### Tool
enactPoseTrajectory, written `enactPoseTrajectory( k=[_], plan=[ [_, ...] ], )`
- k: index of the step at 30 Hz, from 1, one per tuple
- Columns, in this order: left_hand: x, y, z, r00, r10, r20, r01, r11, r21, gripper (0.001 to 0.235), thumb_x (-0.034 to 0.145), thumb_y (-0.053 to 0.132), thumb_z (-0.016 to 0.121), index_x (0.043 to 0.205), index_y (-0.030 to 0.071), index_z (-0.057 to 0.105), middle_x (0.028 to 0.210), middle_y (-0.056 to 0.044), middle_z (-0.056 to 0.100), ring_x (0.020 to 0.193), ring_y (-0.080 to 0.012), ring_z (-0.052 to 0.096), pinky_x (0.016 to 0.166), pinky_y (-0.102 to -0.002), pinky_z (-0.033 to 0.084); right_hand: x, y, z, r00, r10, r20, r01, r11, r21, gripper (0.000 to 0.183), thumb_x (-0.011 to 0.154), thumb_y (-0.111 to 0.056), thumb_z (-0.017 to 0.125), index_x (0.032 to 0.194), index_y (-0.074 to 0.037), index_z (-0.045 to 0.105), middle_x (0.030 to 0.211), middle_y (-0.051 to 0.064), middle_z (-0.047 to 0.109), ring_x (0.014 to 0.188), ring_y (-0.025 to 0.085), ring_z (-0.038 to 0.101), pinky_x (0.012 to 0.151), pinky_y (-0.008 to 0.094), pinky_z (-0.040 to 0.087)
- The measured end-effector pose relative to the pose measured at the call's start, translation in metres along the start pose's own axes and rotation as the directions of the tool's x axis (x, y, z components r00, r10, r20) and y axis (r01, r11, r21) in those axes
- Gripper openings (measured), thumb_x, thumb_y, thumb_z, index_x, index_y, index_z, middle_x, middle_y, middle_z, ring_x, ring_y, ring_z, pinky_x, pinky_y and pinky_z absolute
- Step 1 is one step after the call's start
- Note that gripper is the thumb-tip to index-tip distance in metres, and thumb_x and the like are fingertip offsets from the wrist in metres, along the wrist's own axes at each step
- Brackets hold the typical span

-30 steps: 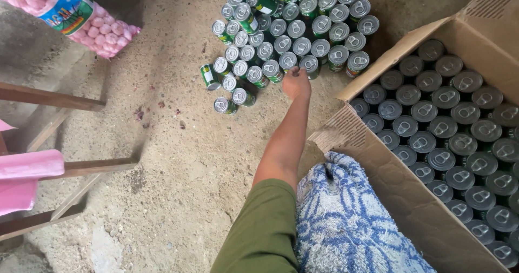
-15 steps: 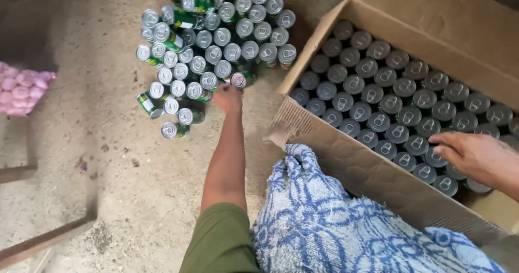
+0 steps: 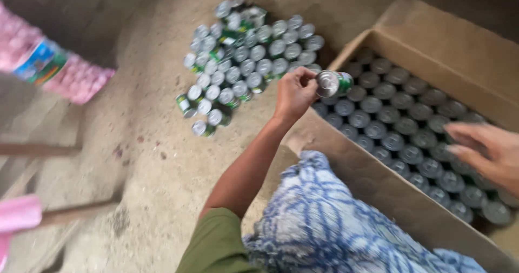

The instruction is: The person sorts and organizes canned beverages by hand, moving them from a pile on the floor into a cardboard box and arranging them in neat rows.

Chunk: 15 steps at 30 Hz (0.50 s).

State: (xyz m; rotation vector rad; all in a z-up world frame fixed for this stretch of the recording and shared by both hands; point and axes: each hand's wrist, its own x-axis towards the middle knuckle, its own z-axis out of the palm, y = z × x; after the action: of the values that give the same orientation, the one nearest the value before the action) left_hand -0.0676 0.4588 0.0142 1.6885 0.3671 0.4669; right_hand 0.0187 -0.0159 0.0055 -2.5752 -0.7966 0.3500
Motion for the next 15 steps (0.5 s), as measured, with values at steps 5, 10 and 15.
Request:
enactPoseTrajectory(
  k=[5, 10, 15],
  plan=[
    [-0.033, 0.108, 0.101, 0.896, 0.090, 0.435, -0.119, 0.992, 0.041, 0.015, 0.082, 0.003, 0.065, 0.093, -0.003, 0.073, 0.073, -0.006, 0.075, 0.060, -0.0095, 0.068, 0.054, -0.026, 0.056, -0.057, -0.195, -0.084, 0.980, -0.002, -0.199, -0.029, 0.987, -0.155, 0.068, 0.085, -0.039, 0.069, 0.146, -0.014, 0.052, 0.138, 0.012, 0.062, 0.118, 0.035, 0.061, 0.094, 0.045, 0.050],
    [-0.080, 0.161, 0.190, 0.715, 0.113, 0.690, -0.183, 0.983, 0.029, 0.015, 0.081, 0.007, 0.064, 0.089, -0.004, 0.072, 0.071, -0.009, 0.075, 0.060, -0.0111, 0.073, 0.057, -0.030, 0.061, -0.095, -0.185, -0.098, 0.950, 0.045, -0.308, -0.101, 0.981, -0.168, 0.079, 0.080, -0.037, 0.076, 0.149, -0.012, 0.046, 0.134, 0.014, 0.062, 0.125, 0.035, 0.059, 0.094, 0.046, 0.051],
    [-0.117, 0.165, 0.260, 0.639, 0.280, 0.716, -0.425, 0.905, 0.025, 0.014, 0.076, 0.007, 0.070, 0.084, -0.003, 0.074, 0.072, -0.012, 0.074, 0.064, -0.0131, 0.072, 0.060, -0.031, 0.059, -0.136, -0.130, -0.093, 0.874, 0.048, -0.483, -0.126, 0.983, -0.131, 0.075, 0.077, -0.033, 0.082, 0.140, -0.007, 0.051, 0.130, 0.018, 0.065, 0.120, 0.036, 0.062, 0.097, 0.045, 0.051]
  ],
)
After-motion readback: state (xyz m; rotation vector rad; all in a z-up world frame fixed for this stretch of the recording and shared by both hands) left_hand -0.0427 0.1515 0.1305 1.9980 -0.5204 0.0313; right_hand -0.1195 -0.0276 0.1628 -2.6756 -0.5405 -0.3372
